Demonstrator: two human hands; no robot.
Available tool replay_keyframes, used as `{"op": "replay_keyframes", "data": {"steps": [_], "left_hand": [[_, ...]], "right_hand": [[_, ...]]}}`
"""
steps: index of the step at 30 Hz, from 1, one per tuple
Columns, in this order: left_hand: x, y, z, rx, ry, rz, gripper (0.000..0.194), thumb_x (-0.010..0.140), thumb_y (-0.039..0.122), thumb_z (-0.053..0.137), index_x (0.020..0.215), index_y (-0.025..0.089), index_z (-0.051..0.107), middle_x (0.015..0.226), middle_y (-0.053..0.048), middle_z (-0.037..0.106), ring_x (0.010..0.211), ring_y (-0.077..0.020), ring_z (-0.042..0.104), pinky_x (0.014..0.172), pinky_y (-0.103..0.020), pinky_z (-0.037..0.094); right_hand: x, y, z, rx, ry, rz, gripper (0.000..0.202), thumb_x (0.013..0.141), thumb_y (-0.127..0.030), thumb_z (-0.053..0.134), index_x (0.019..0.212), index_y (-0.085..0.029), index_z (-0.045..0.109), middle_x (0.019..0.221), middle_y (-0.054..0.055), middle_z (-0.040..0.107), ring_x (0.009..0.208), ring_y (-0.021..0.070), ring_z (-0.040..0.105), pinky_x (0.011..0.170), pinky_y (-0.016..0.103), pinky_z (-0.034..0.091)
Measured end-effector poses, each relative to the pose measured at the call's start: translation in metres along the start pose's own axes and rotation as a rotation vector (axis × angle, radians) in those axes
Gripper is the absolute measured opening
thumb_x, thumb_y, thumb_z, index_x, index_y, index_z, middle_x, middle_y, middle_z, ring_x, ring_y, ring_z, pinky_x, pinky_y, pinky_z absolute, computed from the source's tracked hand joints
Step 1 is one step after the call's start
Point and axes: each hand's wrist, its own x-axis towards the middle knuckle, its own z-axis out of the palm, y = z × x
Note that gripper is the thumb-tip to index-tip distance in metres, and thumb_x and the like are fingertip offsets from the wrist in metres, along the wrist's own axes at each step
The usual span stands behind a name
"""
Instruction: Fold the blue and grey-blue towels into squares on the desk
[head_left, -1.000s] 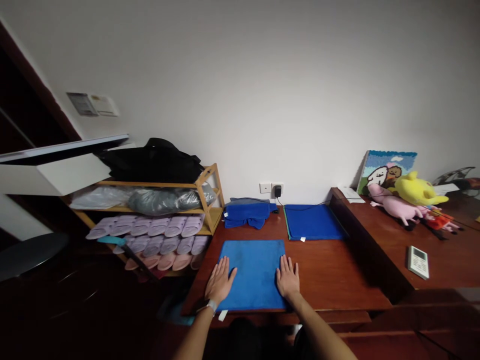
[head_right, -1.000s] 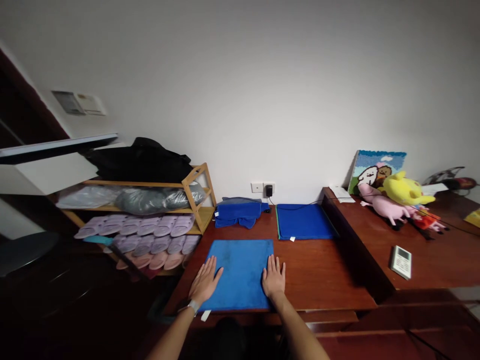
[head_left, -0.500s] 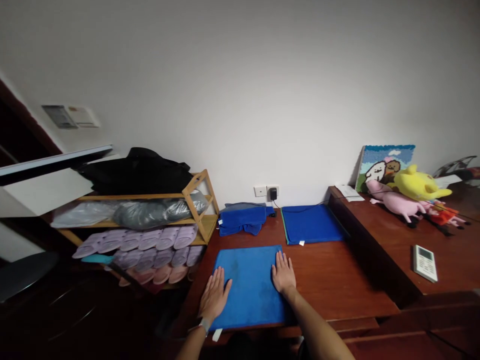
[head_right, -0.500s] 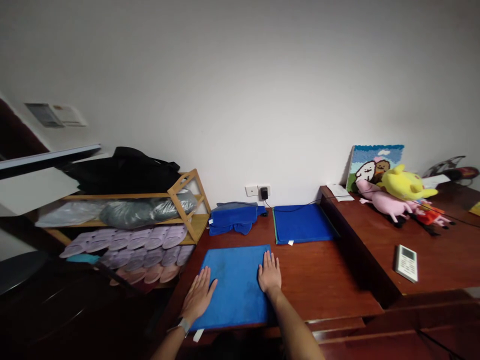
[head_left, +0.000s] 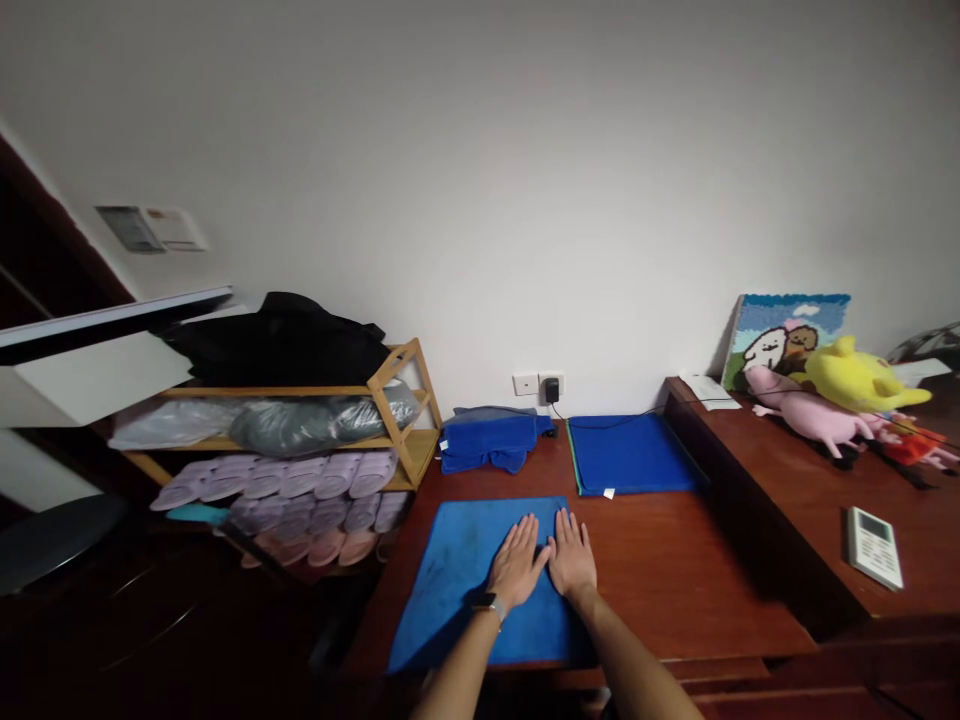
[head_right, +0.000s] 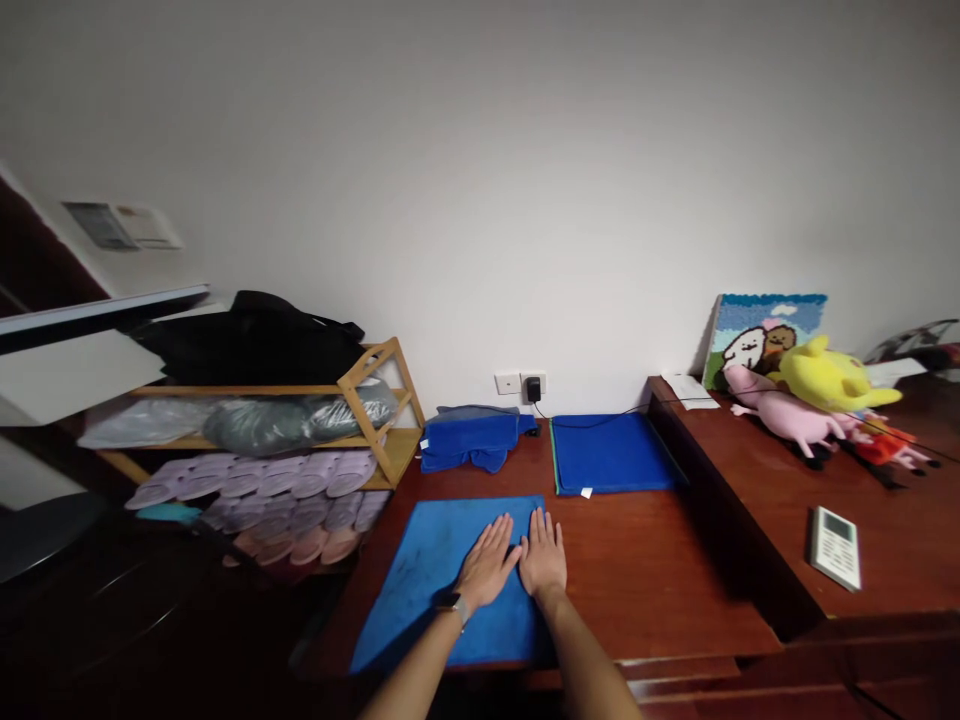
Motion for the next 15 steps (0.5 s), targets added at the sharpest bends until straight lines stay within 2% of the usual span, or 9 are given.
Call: {"op": "replay_keyframes", "data": {"steps": [6, 8, 11, 15], "left_hand": [[-0.048, -0.101, -0.036, 0.061, 0.003, -0.252, 0.077, 0.104, 0.062, 0.021, 0.161, 0.010, 0.030, 0.168, -0.014, 0.031, 0.157, -0.0248, 0.026, 0.129, -0.047, 0.023], [-0.060, -0.128, -0.043, 0.081, 0.021, -0.325, 0.079, 0.103, 0.062, 0.021, 0.160, 0.008, 0.031, 0.168, -0.015, 0.030, 0.157, -0.0255, 0.027, 0.129, -0.047, 0.024], [-0.070, -0.148, -0.041, 0.106, 0.071, -0.364, 0.079, 0.103, 0.061, 0.023, 0.161, 0.008, 0.030, 0.168, -0.016, 0.029, 0.157, -0.0263, 0.027, 0.128, -0.049, 0.024], [-0.071, -0.150, -0.033, 0.113, 0.131, -0.357, 0.078, 0.102, 0.062, 0.026, 0.162, 0.012, 0.028, 0.167, -0.015, 0.033, 0.156, -0.0272, 0.029, 0.127, -0.050, 0.026]], "right_hand": [[-0.003, -0.004, -0.008, 0.011, -0.006, 0.022, 0.065, 0.105, -0.039, 0.015, 0.164, -0.013, 0.016, 0.172, 0.002, 0.012, 0.160, 0.0195, 0.007, 0.129, 0.040, 0.001], [-0.005, -0.005, -0.008, 0.008, -0.007, 0.026, 0.065, 0.104, -0.040, 0.016, 0.164, -0.013, 0.016, 0.172, 0.002, 0.012, 0.160, 0.0195, 0.008, 0.129, 0.040, 0.002], [-0.004, -0.005, -0.005, -0.006, -0.007, 0.033, 0.066, 0.104, -0.040, 0.016, 0.164, -0.013, 0.016, 0.172, 0.002, 0.012, 0.160, 0.0201, 0.008, 0.129, 0.040, 0.002], [0.008, -0.009, -0.008, -0.024, -0.034, 0.066, 0.066, 0.103, -0.039, 0.020, 0.164, -0.016, 0.017, 0.172, 0.003, 0.014, 0.159, 0.0209, 0.010, 0.128, 0.043, 0.004]]}}
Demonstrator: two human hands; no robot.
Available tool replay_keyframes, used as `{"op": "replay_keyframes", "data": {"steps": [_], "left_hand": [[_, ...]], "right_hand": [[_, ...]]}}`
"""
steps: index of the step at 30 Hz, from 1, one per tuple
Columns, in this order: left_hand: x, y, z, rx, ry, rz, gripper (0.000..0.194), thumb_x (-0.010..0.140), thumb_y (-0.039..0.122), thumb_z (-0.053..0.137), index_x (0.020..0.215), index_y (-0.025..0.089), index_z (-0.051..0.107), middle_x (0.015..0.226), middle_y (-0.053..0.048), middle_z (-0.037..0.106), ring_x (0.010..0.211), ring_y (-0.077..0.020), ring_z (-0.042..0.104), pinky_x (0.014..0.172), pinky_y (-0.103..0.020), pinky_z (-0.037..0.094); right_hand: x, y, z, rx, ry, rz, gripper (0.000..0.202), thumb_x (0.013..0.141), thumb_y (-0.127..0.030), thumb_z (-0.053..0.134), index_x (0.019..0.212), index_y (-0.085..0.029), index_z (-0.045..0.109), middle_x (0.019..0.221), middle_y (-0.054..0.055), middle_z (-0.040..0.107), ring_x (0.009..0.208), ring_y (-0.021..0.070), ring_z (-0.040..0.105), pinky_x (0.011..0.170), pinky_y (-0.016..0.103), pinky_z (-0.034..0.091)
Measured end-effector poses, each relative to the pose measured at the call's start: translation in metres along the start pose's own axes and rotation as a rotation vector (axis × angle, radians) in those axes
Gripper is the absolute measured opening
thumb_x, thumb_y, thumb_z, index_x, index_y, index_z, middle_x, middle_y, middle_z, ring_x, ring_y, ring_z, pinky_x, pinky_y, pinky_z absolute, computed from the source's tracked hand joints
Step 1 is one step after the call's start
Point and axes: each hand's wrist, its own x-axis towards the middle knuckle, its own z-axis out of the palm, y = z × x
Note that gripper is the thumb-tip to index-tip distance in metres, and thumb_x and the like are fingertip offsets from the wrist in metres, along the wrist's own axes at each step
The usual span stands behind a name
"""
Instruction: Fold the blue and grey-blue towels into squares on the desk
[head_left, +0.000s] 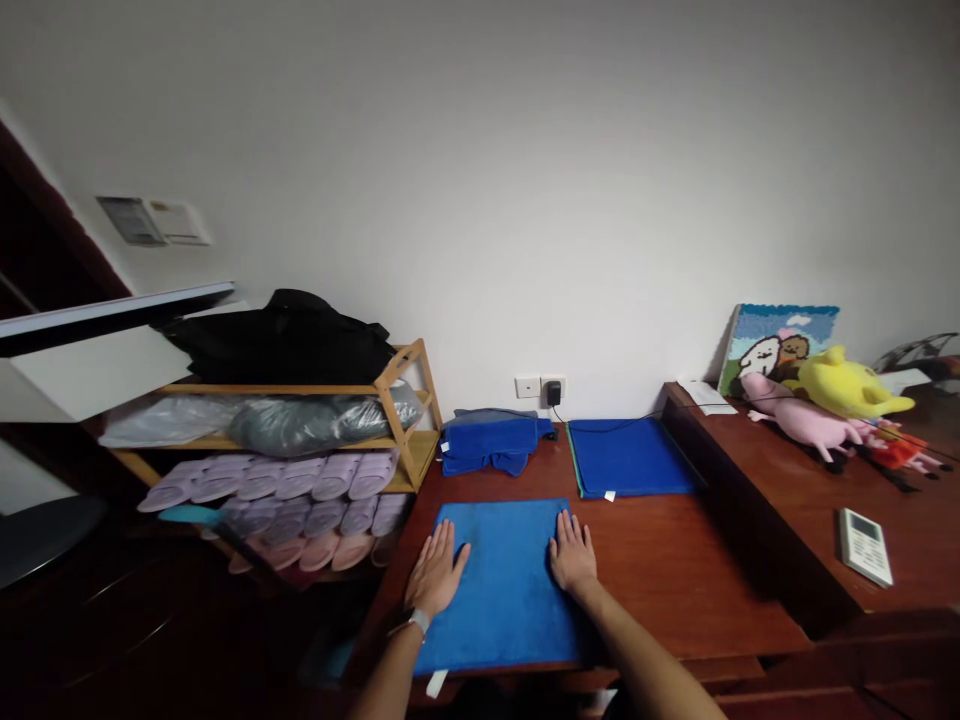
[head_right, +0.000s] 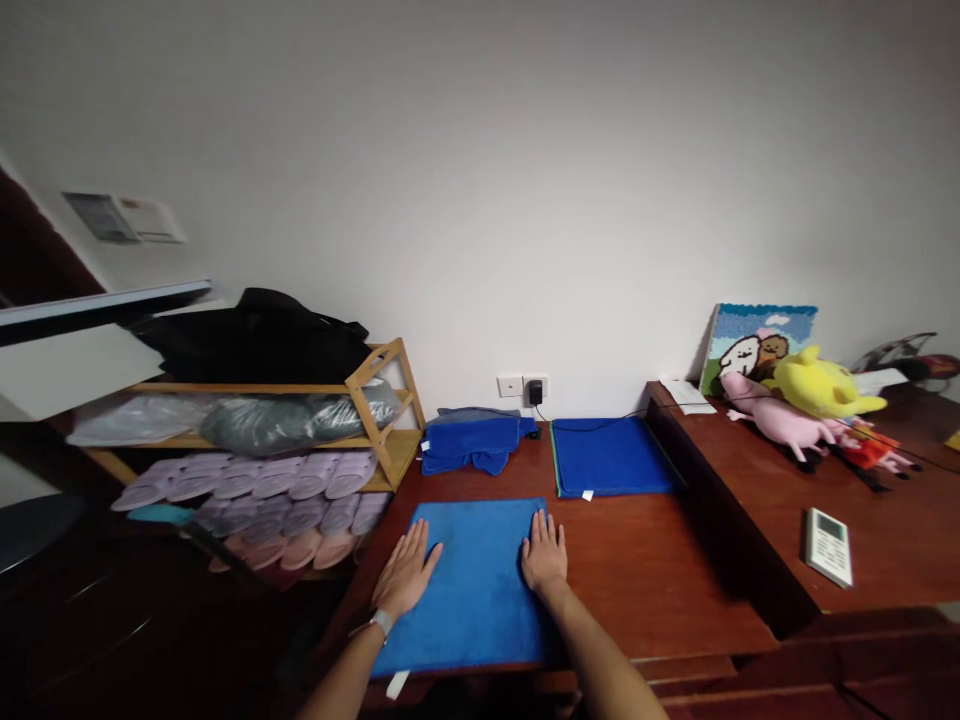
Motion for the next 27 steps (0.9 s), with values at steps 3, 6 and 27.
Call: {"op": "replay_keyframes", "data": {"steps": [3, 6, 27], "left_hand": [[0.000, 0.002, 0.001, -0.001, -0.006, -0.002, 0.079, 0.102, 0.062, 0.026, 0.162, 0.011, 0.028, 0.167, -0.015, 0.033, 0.156, -0.0272, 0.028, 0.127, -0.049, 0.026], [0.000, 0.001, 0.001, 0.001, -0.011, -0.001, 0.079, 0.102, 0.061, 0.026, 0.162, 0.010, 0.028, 0.167, -0.016, 0.034, 0.156, -0.0272, 0.027, 0.128, -0.049, 0.026], [0.067, 0.196, 0.023, -0.154, -0.098, 0.406, 0.067, 0.107, 0.051, 0.019, 0.164, 0.017, 0.021, 0.168, -0.011, 0.032, 0.156, -0.0240, 0.028, 0.128, -0.048, 0.026]], "right_hand": [[0.016, -0.004, -0.010, 0.011, 0.023, 0.003, 0.066, 0.103, -0.040, 0.020, 0.165, -0.016, 0.015, 0.172, 0.002, 0.012, 0.160, 0.0204, 0.008, 0.128, 0.042, 0.004], [0.030, -0.003, -0.014, 0.022, 0.004, 0.012, 0.066, 0.104, -0.041, 0.016, 0.165, -0.015, 0.014, 0.172, 0.002, 0.011, 0.160, 0.0197, 0.007, 0.128, 0.041, 0.004], [0.046, 0.015, 0.022, 0.037, 0.063, -0.093, 0.065, 0.102, -0.035, 0.024, 0.165, -0.020, 0.014, 0.172, 0.001, 0.005, 0.160, 0.0218, 0.000, 0.128, 0.046, 0.000]]}}
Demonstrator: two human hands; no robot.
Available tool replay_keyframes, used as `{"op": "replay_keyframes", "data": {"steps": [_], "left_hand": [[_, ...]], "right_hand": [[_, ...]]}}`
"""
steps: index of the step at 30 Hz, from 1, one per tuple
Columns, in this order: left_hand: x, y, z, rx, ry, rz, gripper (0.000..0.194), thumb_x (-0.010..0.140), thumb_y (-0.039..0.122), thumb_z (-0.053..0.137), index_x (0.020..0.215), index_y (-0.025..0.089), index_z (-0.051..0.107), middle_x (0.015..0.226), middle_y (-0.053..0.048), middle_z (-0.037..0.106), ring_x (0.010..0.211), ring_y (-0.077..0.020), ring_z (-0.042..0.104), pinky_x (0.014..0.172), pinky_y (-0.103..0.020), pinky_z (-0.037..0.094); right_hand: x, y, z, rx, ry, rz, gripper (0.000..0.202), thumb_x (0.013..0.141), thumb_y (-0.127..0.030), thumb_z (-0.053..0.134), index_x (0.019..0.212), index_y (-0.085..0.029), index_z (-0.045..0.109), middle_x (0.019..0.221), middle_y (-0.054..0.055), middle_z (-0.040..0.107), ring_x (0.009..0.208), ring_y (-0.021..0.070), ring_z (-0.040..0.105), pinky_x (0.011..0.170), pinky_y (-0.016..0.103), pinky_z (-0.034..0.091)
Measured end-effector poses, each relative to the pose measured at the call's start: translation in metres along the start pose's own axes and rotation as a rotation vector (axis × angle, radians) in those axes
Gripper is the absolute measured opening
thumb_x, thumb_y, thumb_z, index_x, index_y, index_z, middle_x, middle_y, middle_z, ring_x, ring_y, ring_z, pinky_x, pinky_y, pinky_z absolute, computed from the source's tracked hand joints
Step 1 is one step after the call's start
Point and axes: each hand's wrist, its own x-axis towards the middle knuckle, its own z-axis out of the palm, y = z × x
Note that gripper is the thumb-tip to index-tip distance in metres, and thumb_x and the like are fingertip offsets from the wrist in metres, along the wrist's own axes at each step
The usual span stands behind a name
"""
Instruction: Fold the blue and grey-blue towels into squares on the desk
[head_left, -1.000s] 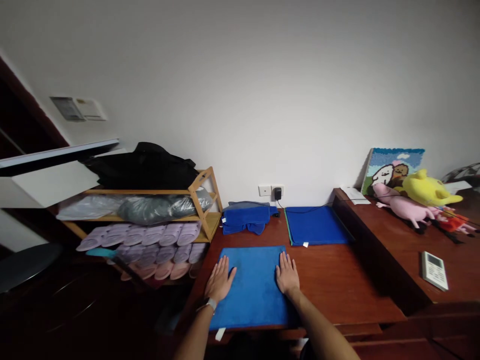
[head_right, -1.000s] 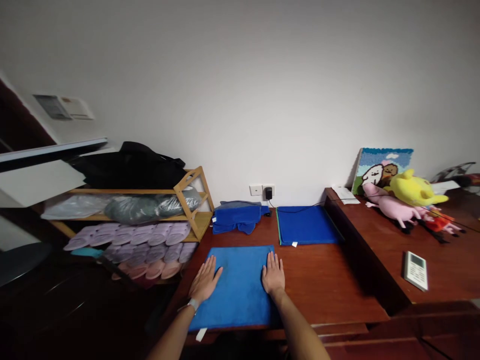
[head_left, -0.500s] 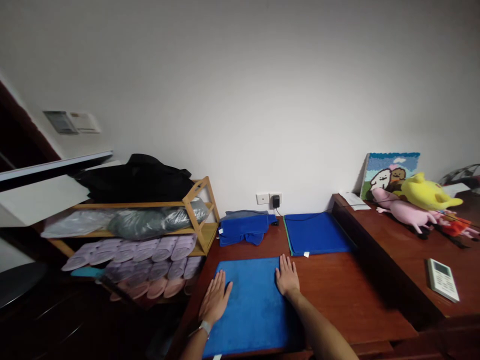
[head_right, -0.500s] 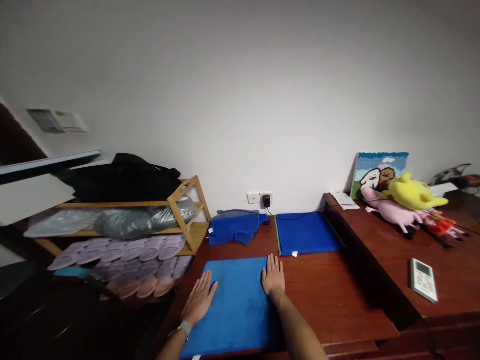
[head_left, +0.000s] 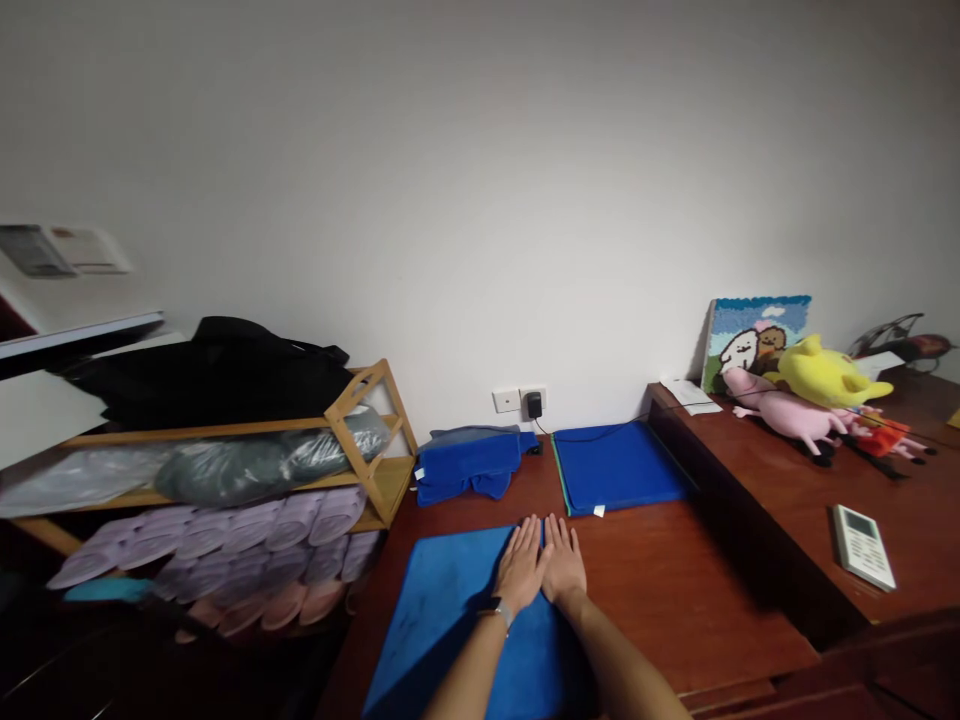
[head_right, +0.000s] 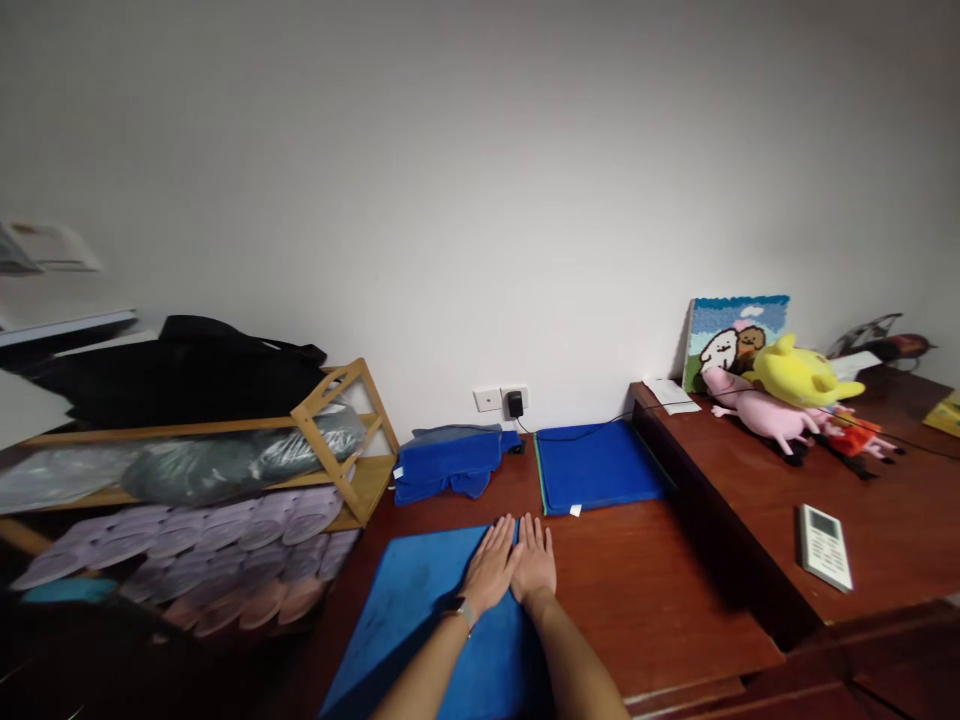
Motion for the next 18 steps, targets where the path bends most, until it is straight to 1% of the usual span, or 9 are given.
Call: {"op": "replay_keyframes", "data": {"steps": [1, 3, 6, 7, 9, 13, 15, 16, 18], "left_hand": [[0.003, 0.002, 0.005, -0.009, -0.026, -0.013, 0.067, 0.107, 0.052, 0.018, 0.163, 0.016, 0.024, 0.168, -0.011, 0.033, 0.156, -0.0237, 0.028, 0.128, -0.048, 0.027], [0.003, -0.001, 0.011, -0.013, -0.055, -0.036, 0.068, 0.106, 0.053, 0.016, 0.163, 0.016, 0.027, 0.168, -0.010, 0.033, 0.156, -0.0227, 0.028, 0.128, -0.046, 0.026], [-0.009, -0.021, 0.007, 0.009, -0.050, -0.044, 0.068, 0.106, 0.054, 0.017, 0.163, 0.018, 0.027, 0.169, -0.007, 0.031, 0.157, -0.0216, 0.025, 0.129, -0.045, 0.023], [-0.015, -0.032, 0.003, 0.021, -0.050, -0.061, 0.069, 0.106, 0.055, 0.018, 0.163, 0.018, 0.027, 0.169, -0.007, 0.031, 0.157, -0.0219, 0.025, 0.130, -0.045, 0.022], [-0.031, -0.059, -0.007, 0.048, -0.051, -0.128, 0.072, 0.105, 0.058, 0.020, 0.163, 0.017, 0.028, 0.169, -0.009, 0.031, 0.157, -0.0232, 0.025, 0.129, -0.046, 0.022], [-0.070, -0.130, -0.029, 0.115, -0.018, -0.309, 0.076, 0.104, 0.060, 0.021, 0.162, 0.012, 0.029, 0.168, -0.013, 0.032, 0.157, -0.0262, 0.026, 0.128, -0.050, 0.023], [-0.087, -0.162, -0.038, 0.125, -0.016, -0.346, 0.076, 0.103, 0.060, 0.024, 0.161, 0.011, 0.030, 0.167, -0.013, 0.032, 0.156, -0.0270, 0.027, 0.128, -0.051, 0.025], [-0.093, -0.173, -0.043, 0.119, -0.025, -0.351, 0.076, 0.102, 0.059, 0.025, 0.161, 0.011, 0.032, 0.167, -0.013, 0.033, 0.156, -0.0272, 0.027, 0.128, -0.051, 0.025], [-0.100, -0.188, -0.051, 0.087, -0.047, -0.351, 0.076, 0.101, 0.059, 0.028, 0.160, 0.012, 0.034, 0.167, -0.013, 0.034, 0.156, -0.0271, 0.028, 0.127, -0.050, 0.026]], "right_hand": [[0.001, 0.001, 0.002, -0.005, -0.002, -0.011, 0.065, 0.102, -0.035, 0.025, 0.165, -0.022, 0.014, 0.172, 0.001, 0.004, 0.160, 0.0220, 0.000, 0.128, 0.046, 0.000], [0.003, 0.003, 0.005, -0.002, 0.006, -0.015, 0.065, 0.102, -0.036, 0.024, 0.165, -0.022, 0.014, 0.172, 0.000, 0.004, 0.160, 0.0219, 0.000, 0.129, 0.046, 0.000], [0.002, 0.002, 0.002, 0.023, 0.031, 0.008, 0.064, 0.104, -0.039, 0.016, 0.165, -0.018, 0.012, 0.172, 0.001, 0.006, 0.160, 0.0210, -0.001, 0.129, 0.045, -0.002], [0.001, 0.001, 0.000, 0.032, 0.038, 0.019, 0.065, 0.105, -0.041, 0.015, 0.165, -0.016, 0.012, 0.172, 0.001, 0.006, 0.160, 0.0205, 0.000, 0.129, 0.044, -0.002], [-0.001, -0.001, -0.004, 0.050, 0.042, 0.038, 0.066, 0.105, -0.042, 0.013, 0.165, -0.016, 0.010, 0.172, 0.001, 0.007, 0.160, 0.0197, 0.001, 0.129, 0.042, -0.003], [-0.003, -0.004, -0.010, 0.062, 0.024, 0.053, 0.066, 0.105, -0.043, 0.013, 0.165, -0.016, 0.011, 0.172, 0.000, 0.007, 0.160, 0.0197, 0.002, 0.129, 0.042, -0.004], [-0.005, -0.005, -0.013, 0.054, 0.020, 0.057, 0.066, 0.105, -0.042, 0.014, 0.165, -0.015, 0.012, 0.172, 0.000, 0.008, 0.160, 0.0205, 0.003, 0.129, 0.042, -0.003], [-0.006, -0.006, -0.014, 0.049, 0.019, 0.058, 0.066, 0.105, -0.042, 0.015, 0.165, -0.015, 0.012, 0.172, 0.001, 0.008, 0.160, 0.0209, 0.003, 0.129, 0.042, -0.002], [-0.007, -0.008, -0.017, 0.041, 0.014, 0.062, 0.066, 0.104, -0.042, 0.016, 0.165, -0.014, 0.013, 0.172, 0.001, 0.009, 0.160, 0.0212, 0.004, 0.129, 0.043, -0.001]]}}
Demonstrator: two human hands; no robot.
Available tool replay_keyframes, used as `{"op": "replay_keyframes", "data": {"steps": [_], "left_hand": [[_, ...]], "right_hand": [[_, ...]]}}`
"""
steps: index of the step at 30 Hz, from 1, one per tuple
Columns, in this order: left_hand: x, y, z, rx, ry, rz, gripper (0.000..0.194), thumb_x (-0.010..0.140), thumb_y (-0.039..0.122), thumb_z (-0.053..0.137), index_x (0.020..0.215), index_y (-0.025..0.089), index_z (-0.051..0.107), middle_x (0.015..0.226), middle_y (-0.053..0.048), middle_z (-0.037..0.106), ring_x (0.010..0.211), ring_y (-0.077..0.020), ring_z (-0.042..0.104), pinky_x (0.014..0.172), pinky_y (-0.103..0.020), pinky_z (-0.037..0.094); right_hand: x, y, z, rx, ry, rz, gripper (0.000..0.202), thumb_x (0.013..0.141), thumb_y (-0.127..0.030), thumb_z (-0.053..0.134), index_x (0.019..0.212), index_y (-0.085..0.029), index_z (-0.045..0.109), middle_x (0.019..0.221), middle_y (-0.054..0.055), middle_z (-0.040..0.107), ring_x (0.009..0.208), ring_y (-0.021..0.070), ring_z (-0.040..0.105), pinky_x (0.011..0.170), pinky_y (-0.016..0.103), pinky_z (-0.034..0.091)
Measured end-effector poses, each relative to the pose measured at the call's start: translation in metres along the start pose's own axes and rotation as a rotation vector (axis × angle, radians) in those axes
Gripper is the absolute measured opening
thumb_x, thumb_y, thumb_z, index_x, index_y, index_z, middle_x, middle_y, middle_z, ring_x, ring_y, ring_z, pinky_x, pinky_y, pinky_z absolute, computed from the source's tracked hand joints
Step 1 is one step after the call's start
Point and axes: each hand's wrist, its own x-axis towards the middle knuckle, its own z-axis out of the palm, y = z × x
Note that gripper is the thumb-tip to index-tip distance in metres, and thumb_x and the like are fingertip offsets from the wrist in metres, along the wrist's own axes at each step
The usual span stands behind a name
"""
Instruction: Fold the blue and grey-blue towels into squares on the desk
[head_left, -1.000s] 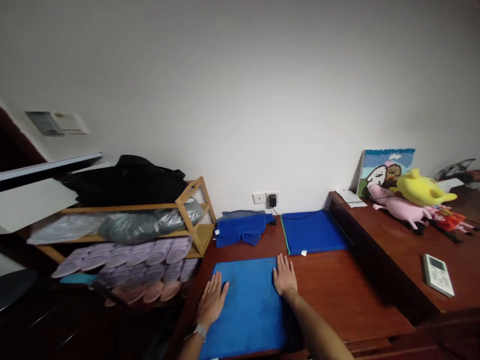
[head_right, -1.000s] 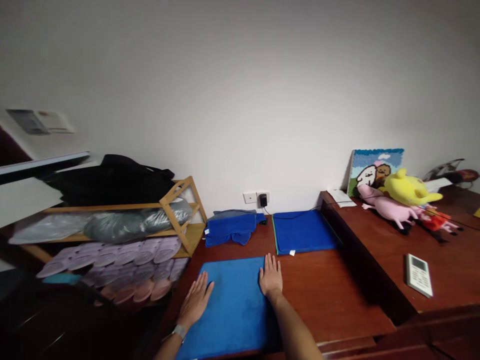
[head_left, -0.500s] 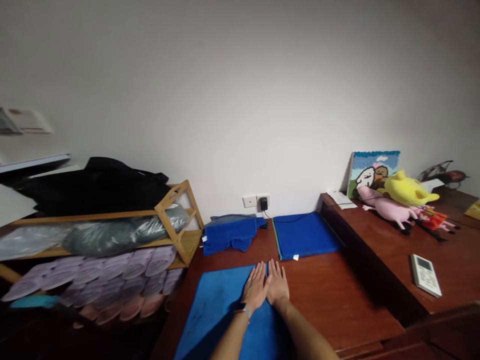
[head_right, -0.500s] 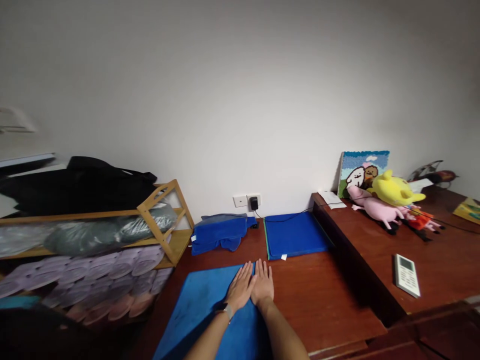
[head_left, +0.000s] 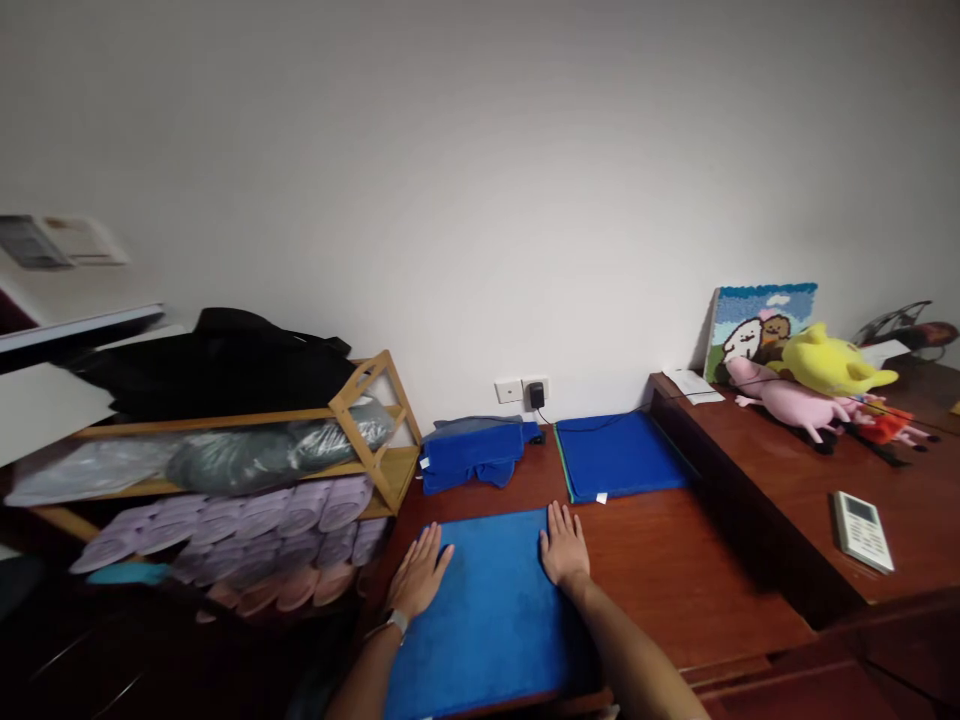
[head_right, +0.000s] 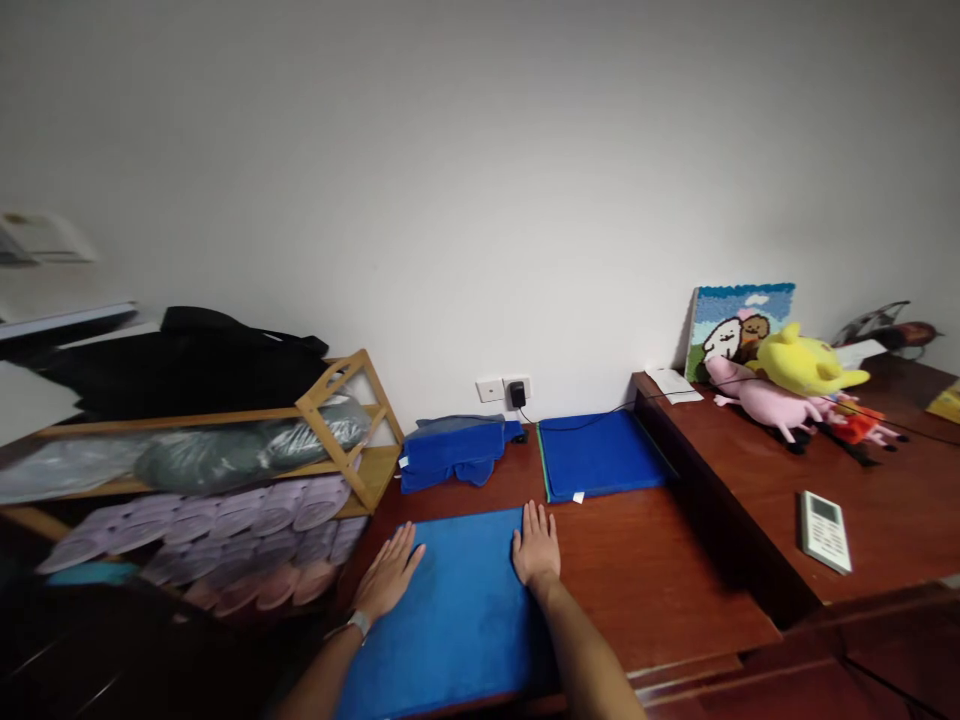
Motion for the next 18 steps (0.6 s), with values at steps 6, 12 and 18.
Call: {"op": "replay_keyframes", "data": {"steps": [6, 12, 18], "left_hand": [[-0.023, -0.021, -0.007, -0.171, 0.143, -0.128, 0.075, 0.099, 0.057, 0.027, 0.153, 0.008, 0.045, 0.162, -0.015, 0.044, 0.152, -0.0259, 0.037, 0.126, -0.043, 0.033], [-0.087, -0.043, -0.002, -0.266, 0.276, -0.112, 0.061, 0.096, 0.057, 0.035, 0.132, 0.020, 0.067, 0.142, -0.008, 0.068, 0.139, -0.0273, 0.056, 0.121, -0.046, 0.043], [-0.096, -0.028, -0.020, -0.207, 0.281, -0.126, 0.058, 0.092, 0.059, 0.041, 0.129, 0.022, 0.067, 0.137, -0.009, 0.070, 0.132, -0.0292, 0.062, 0.117, -0.049, 0.046]], "right_hand": [[-0.001, -0.005, -0.002, -0.011, -0.011, 0.009, 0.067, 0.103, -0.040, 0.018, 0.164, -0.013, 0.015, 0.172, 0.000, 0.010, 0.160, 0.0213, 0.006, 0.129, 0.043, 0.002], [-0.001, -0.005, -0.007, 0.028, -0.002, 0.002, 0.066, 0.103, -0.040, 0.021, 0.165, -0.016, 0.018, 0.172, 0.001, 0.013, 0.160, 0.0207, 0.007, 0.129, 0.043, 0.002], [-0.007, -0.002, -0.014, 0.138, 0.096, -0.037, 0.064, 0.103, -0.045, 0.031, 0.162, -0.022, 0.031, 0.171, 0.002, 0.023, 0.158, 0.0226, 0.017, 0.129, 0.044, 0.010]]}}
